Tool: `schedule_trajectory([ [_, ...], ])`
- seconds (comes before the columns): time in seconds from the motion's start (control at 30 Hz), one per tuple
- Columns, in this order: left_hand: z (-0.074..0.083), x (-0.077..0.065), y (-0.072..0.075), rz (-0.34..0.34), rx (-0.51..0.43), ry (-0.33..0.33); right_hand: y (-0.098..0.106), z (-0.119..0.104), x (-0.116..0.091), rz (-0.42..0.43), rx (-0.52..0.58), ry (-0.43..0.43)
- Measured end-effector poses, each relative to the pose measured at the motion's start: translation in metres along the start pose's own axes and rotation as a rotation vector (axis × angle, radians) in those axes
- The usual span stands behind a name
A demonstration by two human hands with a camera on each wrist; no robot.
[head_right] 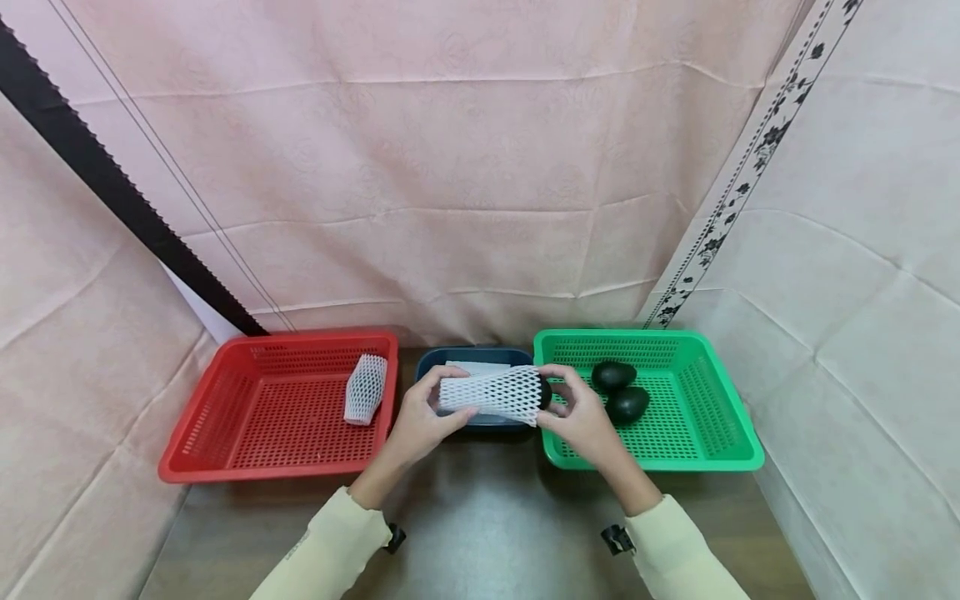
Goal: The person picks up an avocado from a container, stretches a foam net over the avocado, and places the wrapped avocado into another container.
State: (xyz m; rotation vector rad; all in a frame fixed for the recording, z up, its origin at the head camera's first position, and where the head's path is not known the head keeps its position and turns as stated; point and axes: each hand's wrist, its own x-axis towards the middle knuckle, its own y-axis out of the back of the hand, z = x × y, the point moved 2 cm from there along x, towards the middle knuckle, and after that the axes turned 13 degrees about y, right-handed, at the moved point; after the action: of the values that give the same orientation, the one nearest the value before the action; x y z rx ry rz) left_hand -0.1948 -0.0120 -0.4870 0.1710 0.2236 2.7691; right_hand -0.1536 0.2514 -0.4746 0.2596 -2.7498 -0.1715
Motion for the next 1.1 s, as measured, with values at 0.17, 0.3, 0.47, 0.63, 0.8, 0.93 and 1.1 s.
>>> schedule_trajectory([
  [0.17,0.0,0.0,-0.004,0.021,0.037,-0.004,-0.005,0.0,0.001,-0.003,-0.029,-0.016],
  [0.3,0.001,-0.001,-0.004,0.012,0.09,0.007,-0.009,0.0,0.004,0.001,-0.084,-0.029],
  [0.47,0.002,-0.003,-0.005,-0.022,0.117,0.038,-0.013,-0.002,0.009,-0.017,-0.142,-0.045],
  [0.63,0.002,-0.001,-0.005,-0.053,0.12,0.045,-0.016,-0.002,0.012,-0.061,-0.137,-0.045],
  [0.8,0.003,0.001,-0.008,-0.09,0.126,0.034,-0.018,-0.001,0.014,-0.083,-0.165,-0.026],
  [0.93,0.001,0.002,-0.011,-0.114,0.132,0.028,-0.021,0.0,0.016,-0.096,-0.192,0.0],
  [1.1,-0.001,0.002,-0.013,-0.119,0.137,0.037,-0.024,0.001,0.017,-0.091,-0.191,0.022],
])
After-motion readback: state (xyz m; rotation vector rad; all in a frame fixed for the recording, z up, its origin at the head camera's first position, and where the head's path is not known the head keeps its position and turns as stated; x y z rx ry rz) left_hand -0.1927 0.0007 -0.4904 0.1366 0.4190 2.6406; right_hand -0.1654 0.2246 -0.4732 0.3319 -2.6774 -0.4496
